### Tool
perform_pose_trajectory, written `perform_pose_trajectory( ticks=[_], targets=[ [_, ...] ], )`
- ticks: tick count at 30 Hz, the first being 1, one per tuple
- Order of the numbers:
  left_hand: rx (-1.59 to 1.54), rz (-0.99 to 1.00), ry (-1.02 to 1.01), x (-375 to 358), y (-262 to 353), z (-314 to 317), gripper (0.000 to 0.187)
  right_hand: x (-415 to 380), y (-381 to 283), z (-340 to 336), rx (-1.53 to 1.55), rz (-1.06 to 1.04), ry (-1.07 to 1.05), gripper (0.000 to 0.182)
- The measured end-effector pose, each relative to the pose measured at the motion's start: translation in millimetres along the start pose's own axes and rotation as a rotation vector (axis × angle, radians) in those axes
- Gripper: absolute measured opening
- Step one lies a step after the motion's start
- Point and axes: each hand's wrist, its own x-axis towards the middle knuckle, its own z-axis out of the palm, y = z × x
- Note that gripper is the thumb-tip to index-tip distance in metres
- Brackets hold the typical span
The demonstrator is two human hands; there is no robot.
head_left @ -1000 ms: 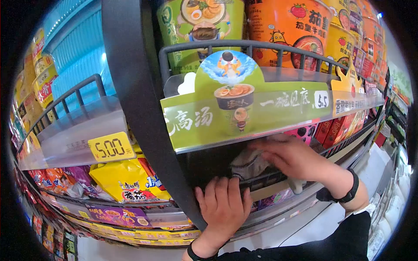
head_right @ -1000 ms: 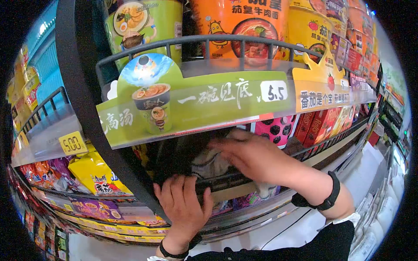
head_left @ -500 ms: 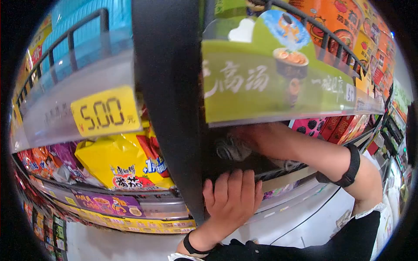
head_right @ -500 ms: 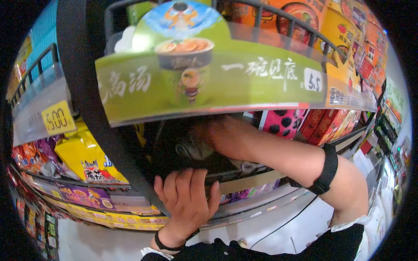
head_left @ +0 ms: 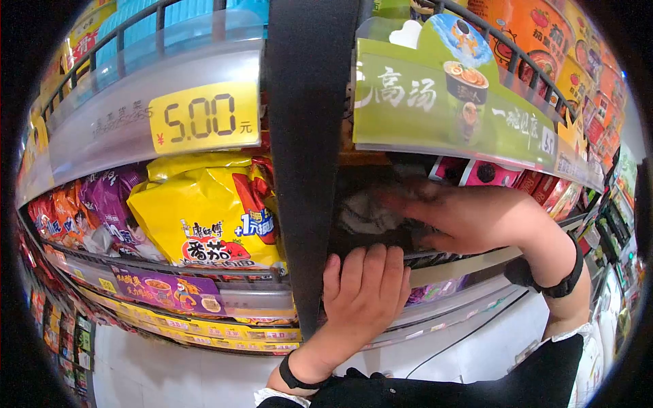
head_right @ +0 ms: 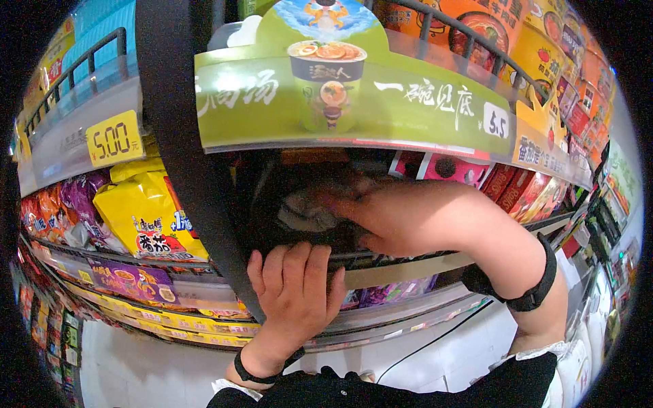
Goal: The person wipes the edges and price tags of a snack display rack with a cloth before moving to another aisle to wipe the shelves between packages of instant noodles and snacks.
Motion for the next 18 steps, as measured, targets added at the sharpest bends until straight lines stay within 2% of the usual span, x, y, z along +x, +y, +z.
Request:
perform_pose_trajectory(
  ticks=[1,3,6,7,9,12,15,18],
  targets=[
    [-0.01,0.004,-0.013,-1,1,0,0.032,1,8,3,0.004,0.003,0.001,0.058],
    [-0.024,0.009,-0.026,-1,2,0,0.036,7,27,12,-0.011,-0.379,0.113,0.058],
    [-0.023,0.001,-0.032,0,2,0,0.036,14,32,20,-0.033,-0.42,0.217,0.058],
    [-0.026,-0.008,-0.021,0,3,1,0.036,15,30,21,-0.031,-0.417,0.221,0.058],
    [-0.033,-0.016,-0.014,0,4,2,0.036,19,24,24,-0.1,-0.255,0.22,0.063],
    [-0.051,-0.031,-0.018,1,4,0,0.035,29,22,22,-0.208,-0.181,0.21,0.061],
    [-0.017,-0.003,-0.028,0,3,-1,0.035,34,26,24,-0.115,-0.124,0.237,0.06],
    [-0.004,0.006,-0.015,-1,3,1,0.034,57,40,31,-0.207,-0.098,0.301,0.061]
  ],
)
